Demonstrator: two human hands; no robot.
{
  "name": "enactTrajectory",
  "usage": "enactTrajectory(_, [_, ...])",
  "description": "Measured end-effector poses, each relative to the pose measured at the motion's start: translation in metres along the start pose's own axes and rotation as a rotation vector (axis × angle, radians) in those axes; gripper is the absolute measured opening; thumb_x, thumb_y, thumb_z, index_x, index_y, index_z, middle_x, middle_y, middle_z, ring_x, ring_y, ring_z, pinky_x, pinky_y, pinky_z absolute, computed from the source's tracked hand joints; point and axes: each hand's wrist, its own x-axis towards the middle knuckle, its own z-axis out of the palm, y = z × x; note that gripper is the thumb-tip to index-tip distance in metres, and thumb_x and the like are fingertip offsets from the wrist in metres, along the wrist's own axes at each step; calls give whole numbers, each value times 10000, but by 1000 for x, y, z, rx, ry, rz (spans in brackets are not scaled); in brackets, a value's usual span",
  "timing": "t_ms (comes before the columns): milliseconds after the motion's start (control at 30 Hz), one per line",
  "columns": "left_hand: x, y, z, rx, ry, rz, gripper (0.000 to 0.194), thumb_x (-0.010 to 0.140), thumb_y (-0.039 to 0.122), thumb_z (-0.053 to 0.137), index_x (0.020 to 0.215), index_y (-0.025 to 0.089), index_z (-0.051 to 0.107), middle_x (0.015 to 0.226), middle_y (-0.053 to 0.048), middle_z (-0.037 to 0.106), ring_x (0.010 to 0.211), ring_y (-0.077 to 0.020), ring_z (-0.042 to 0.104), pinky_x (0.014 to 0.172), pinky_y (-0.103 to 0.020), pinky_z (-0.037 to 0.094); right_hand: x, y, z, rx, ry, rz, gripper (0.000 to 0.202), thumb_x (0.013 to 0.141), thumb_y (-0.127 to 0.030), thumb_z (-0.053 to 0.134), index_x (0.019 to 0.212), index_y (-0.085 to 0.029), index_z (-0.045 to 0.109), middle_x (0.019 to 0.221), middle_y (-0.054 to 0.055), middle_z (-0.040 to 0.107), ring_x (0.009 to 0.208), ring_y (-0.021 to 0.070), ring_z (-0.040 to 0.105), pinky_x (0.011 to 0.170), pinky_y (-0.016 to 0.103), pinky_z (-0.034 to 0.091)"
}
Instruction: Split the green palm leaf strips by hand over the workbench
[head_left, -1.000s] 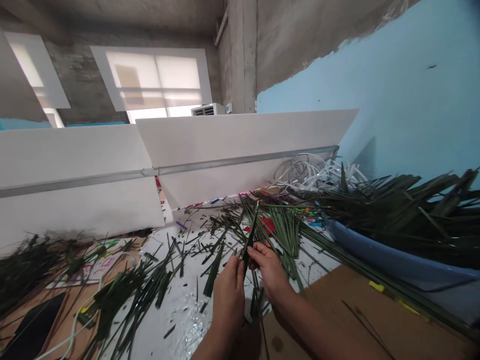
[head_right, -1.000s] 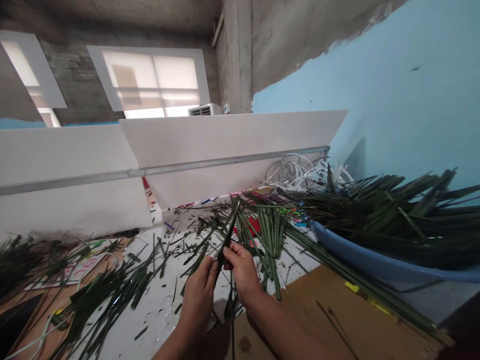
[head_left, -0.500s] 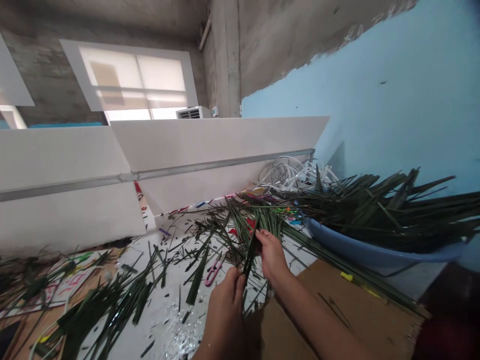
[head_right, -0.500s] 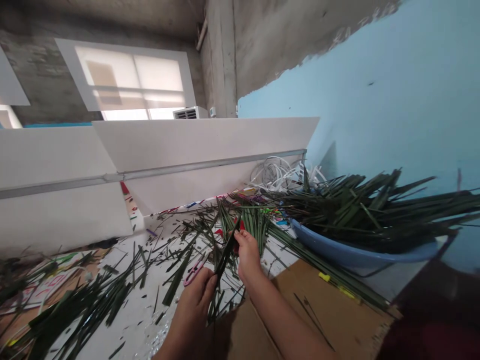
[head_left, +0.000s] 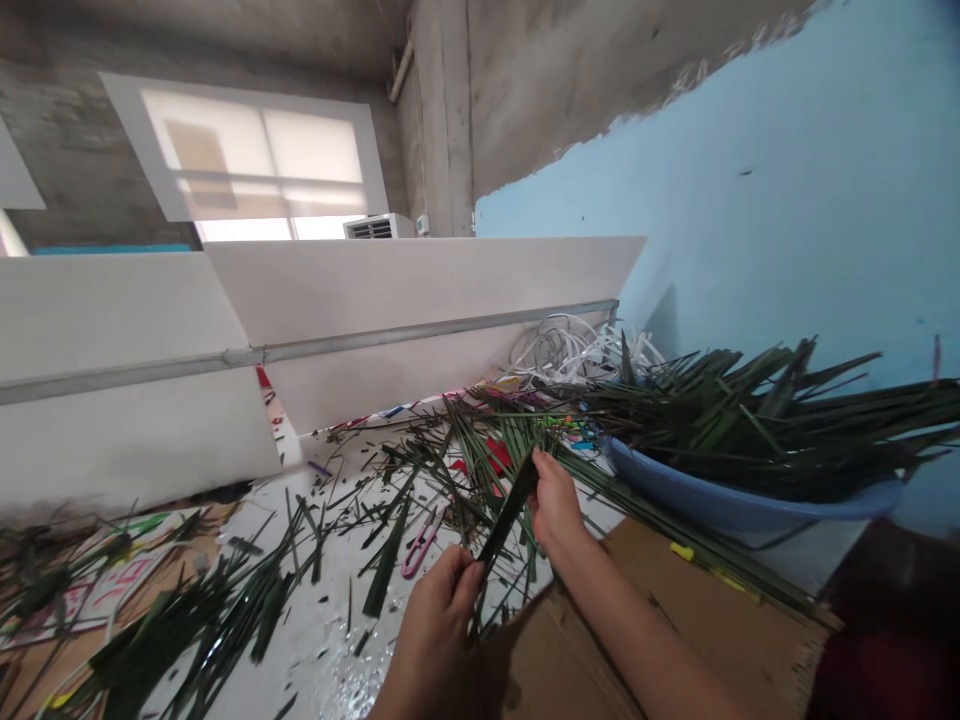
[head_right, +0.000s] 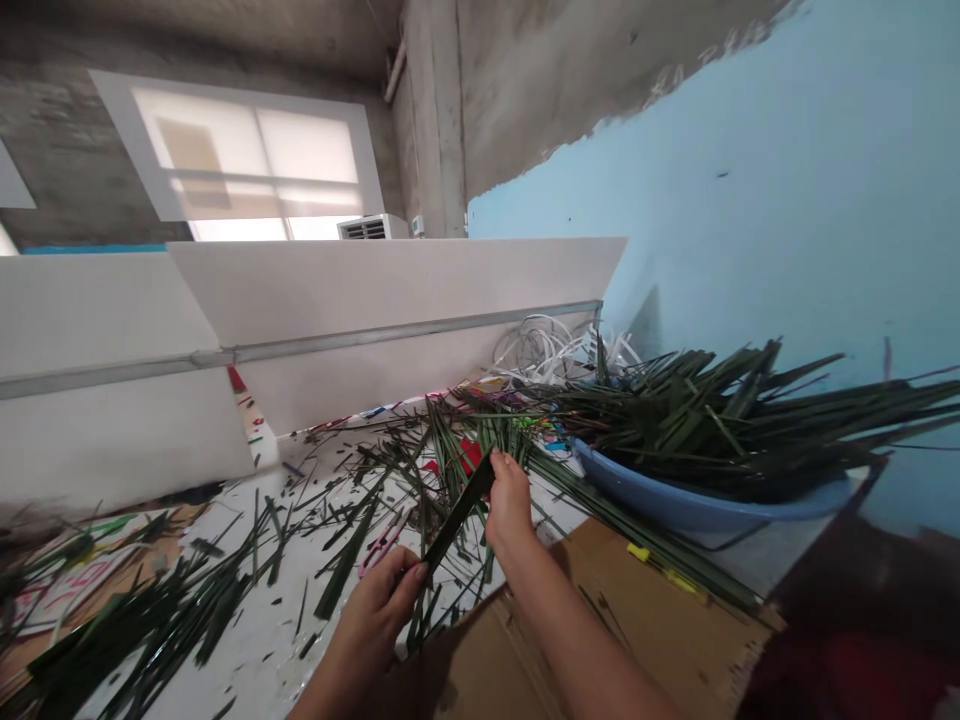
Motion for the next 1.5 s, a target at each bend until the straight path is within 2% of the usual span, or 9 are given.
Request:
enactTrajectory(133, [9, -17, -7, 11, 36, -60, 288, 860, 482, 466, 768, 214, 512, 596, 65, 381, 589, -144, 357, 557, -258, 247, -11, 7, 8, 4, -88, 88, 364, 616, -459, 819, 735, -213, 579, 609, -70, 594, 532, 107, 494, 475, 216, 333])
enactTrajectory(267, [11, -20, -13, 68, 95, -56, 292, 845, 481, 475, 768, 207, 539, 576, 66, 376, 579, -144, 360, 559, -259, 233, -36, 18, 22, 0, -233, 215, 347, 561, -372, 854, 762, -180, 646, 594, -45, 611, 508, 100, 491, 466, 207, 323])
enactTrajectory(367, [9, -16, -14, 95, 121, -32, 266, 845, 443, 469, 743, 206, 534, 602, 49, 434, 600, -149, 406, 578, -257, 263, -56, 20, 29, 18, -345, 326, 323, 584, -393, 844, 708, -158, 661, 549, -27, 594, 504, 106, 494, 491, 216, 365])
enactTrajectory(433, [9, -15, -14, 90, 141, -28, 258, 854, 428, 461, 741, 207, 530, 619, 42, 463, 607, -150, 428, 578, -253, 275, -62, 18, 30, 66, -359, 376, 351, 596, -444, 840, 715, -157, 677, 571, -19, 608, 519, 105, 504, 495, 212, 371])
enactTrajectory(600, [12, -19, -15, 12, 193, -13, 285, 878, 457, 470, 735, 214, 508, 595, 53, 454, 569, -135, 425, 540, -232, 274, -56, 10, 27, 105, -309, 318, 345, 560, -373, 884, 772, -184, 688, 674, -29, 659, 568, 102, 533, 513, 206, 377])
enactTrajectory(767, [13, -23, -18, -34, 226, -9, 295, 869, 457, 509, 711, 208, 504, 574, 61, 419, 546, -126, 390, 521, -223, 272, -60, 16, 26, -2, -436, 317, 345, 592, -298, 853, 884, -182, 712, 818, 9, 712, 658, 132, 577, 581, 234, 405])
enactTrajectory(967, [13, -22, -24, -38, 256, -4, 299, 865, 461, 522, 732, 196, 564, 582, 51, 449, 546, -131, 401, 518, -225, 289, -75, 24, 27, -119, -597, 368, 286, 616, -268, 813, 869, -171, 722, 779, 12, 702, 672, 136, 570, 617, 241, 410])
enactTrajectory(1267, [17, -20, -15, 57, 189, 40, 228, 860, 399, 499, 746, 208, 549, 638, 29, 517, 604, -144, 460, 574, -239, 314, -68, 23, 29, -90, -410, 263, 269, 554, -313, 836, 719, -158, 691, 684, 4, 689, 595, 134, 550, 582, 249, 411])
enactTrajectory(1500, [7, 1, -7, 195, 79, 10, 193, 863, 332, 416, 698, 232, 425, 638, 34, 485, 612, -151, 450, 585, -254, 270, -44, 13, 21, -82, -250, 213, 316, 544, -426, 849, 641, -166, 699, 595, 0, 638, 556, 134, 527, 545, 252, 395])
